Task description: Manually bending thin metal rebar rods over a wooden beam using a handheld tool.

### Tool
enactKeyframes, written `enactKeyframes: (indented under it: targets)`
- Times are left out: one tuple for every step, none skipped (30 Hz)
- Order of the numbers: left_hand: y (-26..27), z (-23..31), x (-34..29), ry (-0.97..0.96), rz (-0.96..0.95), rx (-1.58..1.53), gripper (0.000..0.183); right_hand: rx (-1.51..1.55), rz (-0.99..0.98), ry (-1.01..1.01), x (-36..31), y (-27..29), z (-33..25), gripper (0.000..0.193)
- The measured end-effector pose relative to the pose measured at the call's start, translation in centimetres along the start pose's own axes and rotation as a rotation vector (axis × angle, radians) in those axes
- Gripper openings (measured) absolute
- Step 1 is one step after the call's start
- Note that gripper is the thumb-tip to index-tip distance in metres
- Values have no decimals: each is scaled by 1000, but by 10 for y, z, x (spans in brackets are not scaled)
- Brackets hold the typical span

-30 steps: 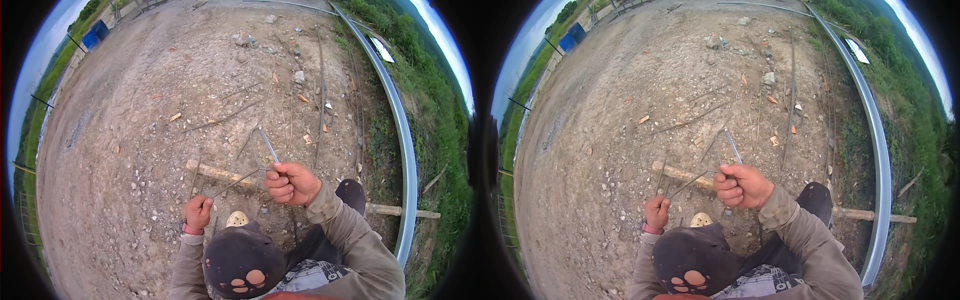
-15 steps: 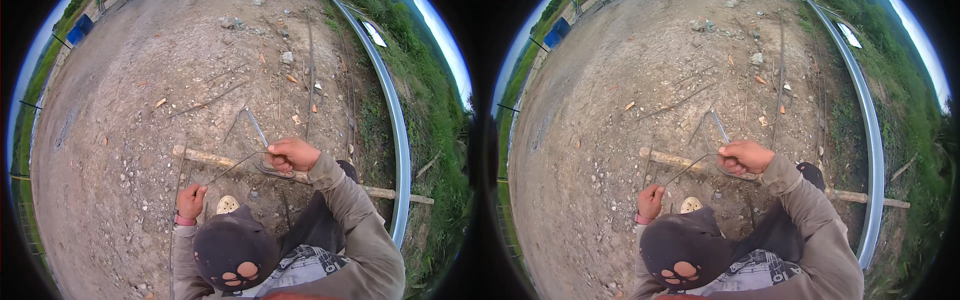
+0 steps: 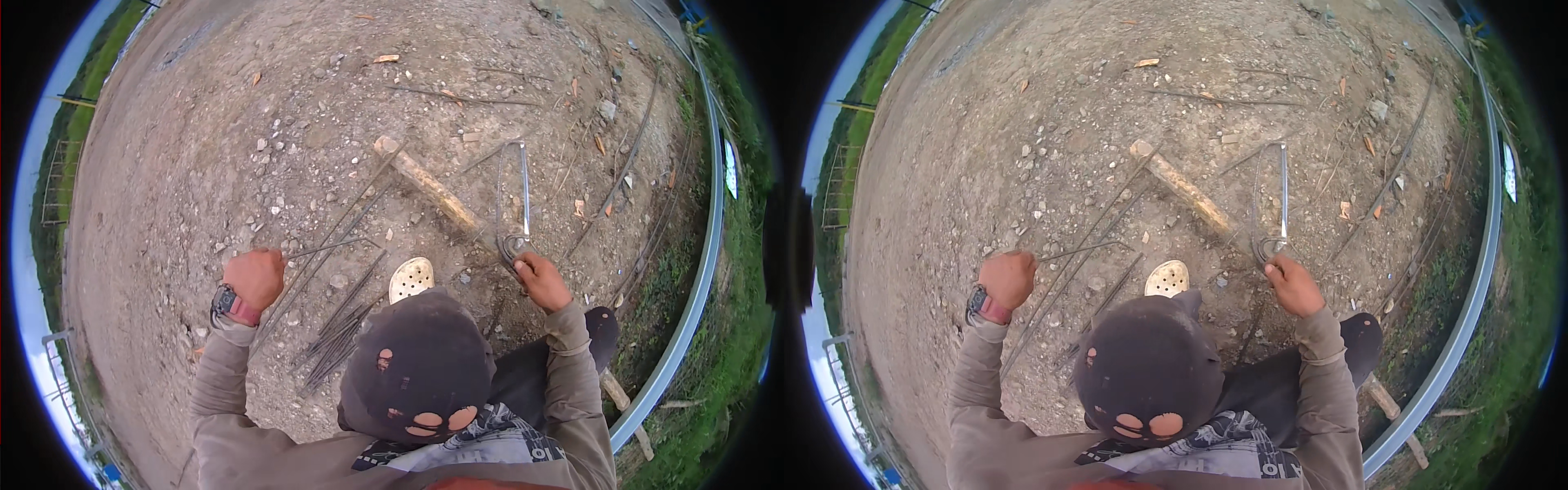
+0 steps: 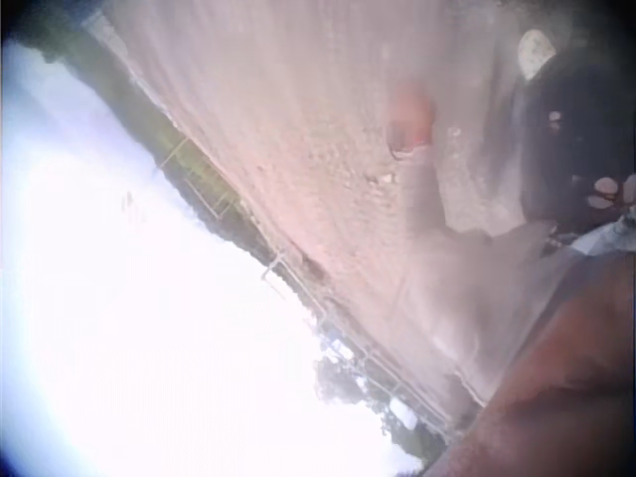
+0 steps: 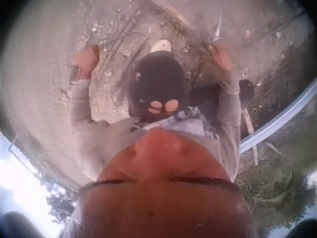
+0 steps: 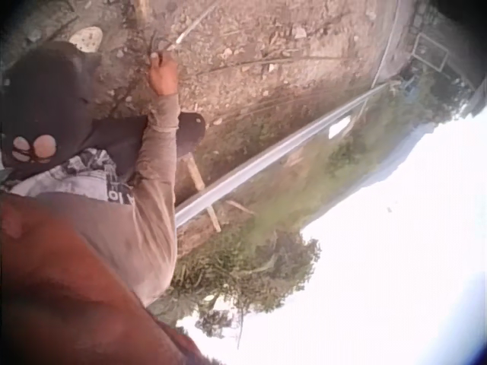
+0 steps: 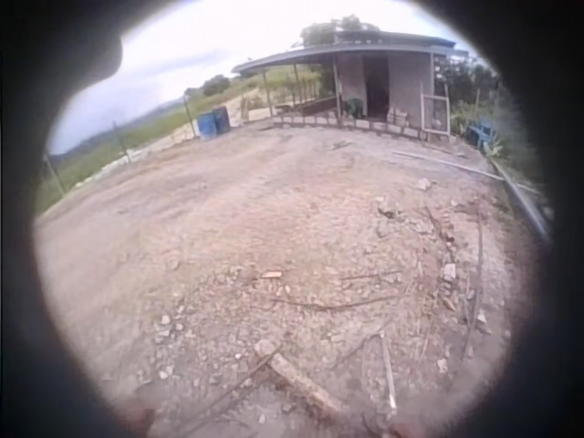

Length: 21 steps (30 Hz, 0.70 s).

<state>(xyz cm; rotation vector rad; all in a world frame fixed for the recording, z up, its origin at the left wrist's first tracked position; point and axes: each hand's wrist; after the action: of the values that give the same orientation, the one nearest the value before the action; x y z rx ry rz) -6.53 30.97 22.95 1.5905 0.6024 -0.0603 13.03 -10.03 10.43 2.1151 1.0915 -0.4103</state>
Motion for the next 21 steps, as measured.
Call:
enactKeyframes:
  targets:
    - [-2, 2, -1, 74, -38, 10, 17, 8, 7, -2, 2, -3, -1, 25]
    - [-6, 6, 1, 15, -31, 52, 16, 4, 36, -62, 4, -7, -3, 25]
    - [-9, 11, 5, -76, -10, 77, 15, 0, 0, 10, 4, -9, -5, 25]
    - [-12, 16, 10, -34, -27, 84, 15, 6, -14, -13, 4, -12, -7, 25]
    - [-14, 21, 16, -53, -17, 89, 14, 11, -26, -97, 3, -14, -8, 25]
    - [-16, 26, 21, -98, 1, 72, 14, -7, -34, -102, 2, -16, -10, 25]
    - [-16, 30, 26, -66, -14, 81, 14, -4, -45, -17, 0, -17, -12, 25]
    - [-16, 34, 30, -63, 2, 70, 14, 79, -63, -59, -1, -18, -14, 24]
    - [-15, 38, 32, -62, 39, 56, 14, 140, -69, -188, -2, -18, -16, 24]
    - [-15, 42, 32, -72, 12, 34, 14, 146, -100, -100, -3, -18, -17, 24]
    - [-15, 46, 31, -48, -10, 33, 14, 164, -70, -94, -3, -17, -20, 23]
    - [-15, 51, 29, -19, 14, 26, 13, 169, -26, -154, -2, -17, -22, 23]
    - [-15, 54, 27, -11, 35, -3, 13, 176, -52, -90, -1, -16, -26, 23]
    - [-15, 57, 25, 22, 46, 13, 12, 206, -59, -74, 0, -15, -31, 23]
    - [-16, 59, 23, 48, 49, 29, 12, 211, -32, -126, 1, -15, -36, 22]
    - [-17, 61, 21, 61, 45, 37, 12, 233, -68, -44, 0, -14, -41, 22]
    - [-18, 64, 20, 54, 46, 23, 13, 139, -66, 12, -1, -14, -47, 22]
    - [-21, 66, 19, 82, 38, 40, 13, 0, -25, 49, -5, -14, -53, 22]
    - [-25, 69, 18, 113, 4, 40, 13, 41, -67, 78, -8, -14, -58, 22]
    - [-30, 71, 18, 120, 20, 28, 14, 66, -10, 194, -12, -15, -62, 22]
    - [-37, 73, 17, 143, -18, 48, 14, 56, 58, 225, -16, -15, -65, 22]
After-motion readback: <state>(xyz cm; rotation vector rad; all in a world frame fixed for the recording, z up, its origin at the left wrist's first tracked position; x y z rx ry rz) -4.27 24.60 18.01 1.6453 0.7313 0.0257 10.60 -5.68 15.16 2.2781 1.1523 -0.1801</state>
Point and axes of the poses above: each hand's wrist, its own x-axis towards the middle knuckle, its own y-axis out of the back of the hand, z = x × y, and after that the axes turned 3 degrees about -x, right-handed
